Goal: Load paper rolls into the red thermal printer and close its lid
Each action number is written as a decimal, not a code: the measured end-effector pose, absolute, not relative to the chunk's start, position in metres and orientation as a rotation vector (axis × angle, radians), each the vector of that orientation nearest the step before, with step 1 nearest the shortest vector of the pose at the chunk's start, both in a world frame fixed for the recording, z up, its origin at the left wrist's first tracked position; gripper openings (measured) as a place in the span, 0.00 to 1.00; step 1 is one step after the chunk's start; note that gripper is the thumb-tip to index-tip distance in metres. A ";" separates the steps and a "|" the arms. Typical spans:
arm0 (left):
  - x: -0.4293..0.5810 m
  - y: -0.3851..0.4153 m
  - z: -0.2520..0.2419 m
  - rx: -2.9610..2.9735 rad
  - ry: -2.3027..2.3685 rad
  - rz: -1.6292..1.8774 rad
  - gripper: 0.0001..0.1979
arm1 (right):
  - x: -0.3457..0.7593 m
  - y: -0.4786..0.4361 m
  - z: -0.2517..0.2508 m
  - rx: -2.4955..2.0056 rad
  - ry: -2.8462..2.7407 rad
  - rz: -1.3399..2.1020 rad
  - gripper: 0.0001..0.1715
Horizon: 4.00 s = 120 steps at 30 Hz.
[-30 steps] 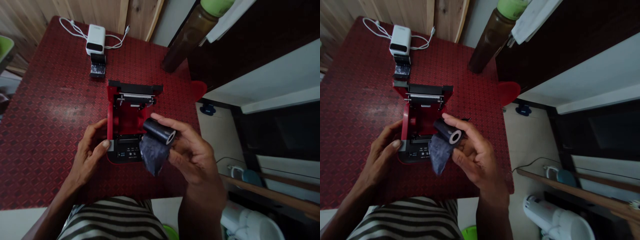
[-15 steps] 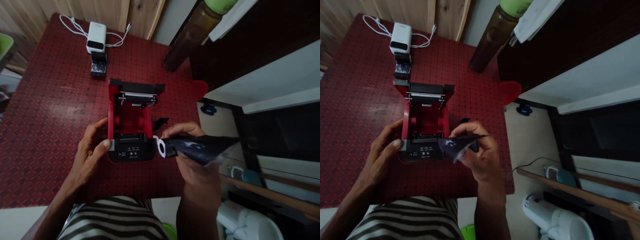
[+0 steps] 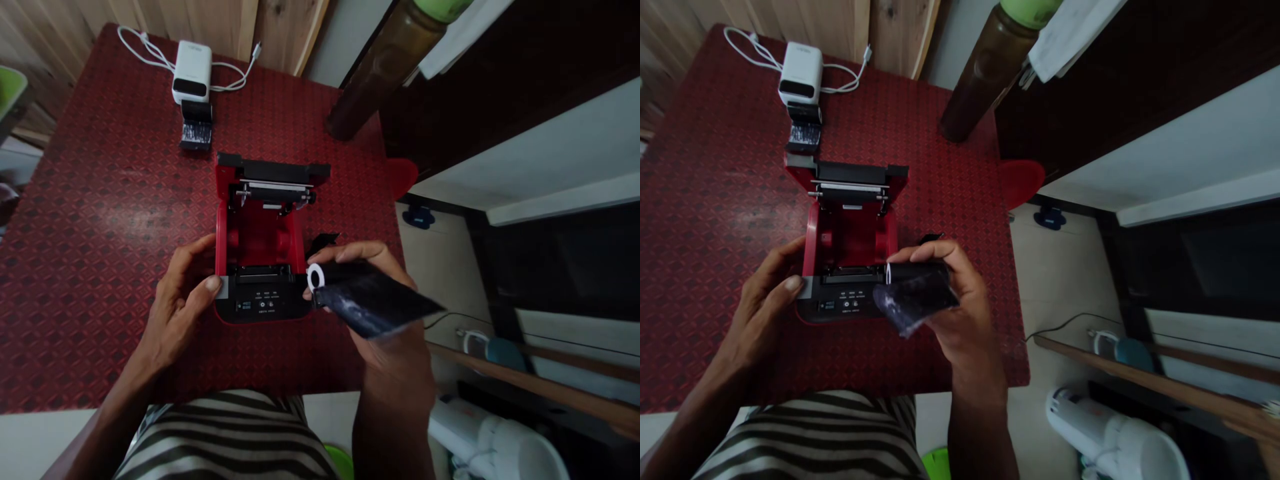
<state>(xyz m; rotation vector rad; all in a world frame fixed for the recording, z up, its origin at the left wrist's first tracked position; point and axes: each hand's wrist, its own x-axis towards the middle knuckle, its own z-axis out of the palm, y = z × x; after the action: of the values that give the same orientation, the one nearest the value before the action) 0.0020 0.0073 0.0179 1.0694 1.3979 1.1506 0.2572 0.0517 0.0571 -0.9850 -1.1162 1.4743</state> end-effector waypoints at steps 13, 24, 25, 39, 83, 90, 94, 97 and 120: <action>0.001 0.005 0.012 1.101 1.381 1.168 0.28 | 0.261 0.046 0.045 -1.162 -1.088 1.364 0.25; -0.001 0.008 0.010 1.139 1.361 1.169 0.28 | 0.260 0.045 0.041 -1.097 -1.048 1.528 0.18; -0.001 0.008 0.010 1.138 1.363 1.170 0.28 | 0.261 0.045 0.040 -1.093 -1.055 1.526 0.18; -0.001 0.007 0.011 1.131 1.382 1.163 0.30 | 0.269 0.040 0.041 -1.130 -1.184 1.424 0.06; 0.002 0.002 0.007 1.007 1.350 1.111 0.34 | 0.243 0.053 0.105 -1.264 -1.327 1.383 0.23; 0.001 0.003 0.005 1.024 1.360 1.105 0.35 | 0.271 0.072 0.131 -1.313 -2.031 1.204 0.19; 0.000 0.003 0.009 1.058 1.380 1.111 0.33 | 0.249 0.080 0.133 -1.324 -2.465 0.895 0.14; -0.001 0.005 0.012 1.080 1.398 1.129 0.32 | 0.226 0.087 0.122 -1.138 -2.651 0.678 0.18; -0.009 0.014 0.010 1.203 1.379 1.077 0.29 | 0.187 0.100 0.080 -1.443 -2.719 0.205 0.18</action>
<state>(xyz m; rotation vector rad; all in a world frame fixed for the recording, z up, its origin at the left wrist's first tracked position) -0.0087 0.0144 0.0097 1.2025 1.3791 1.0770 0.1866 0.0998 0.0803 -1.4434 -2.7190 0.2048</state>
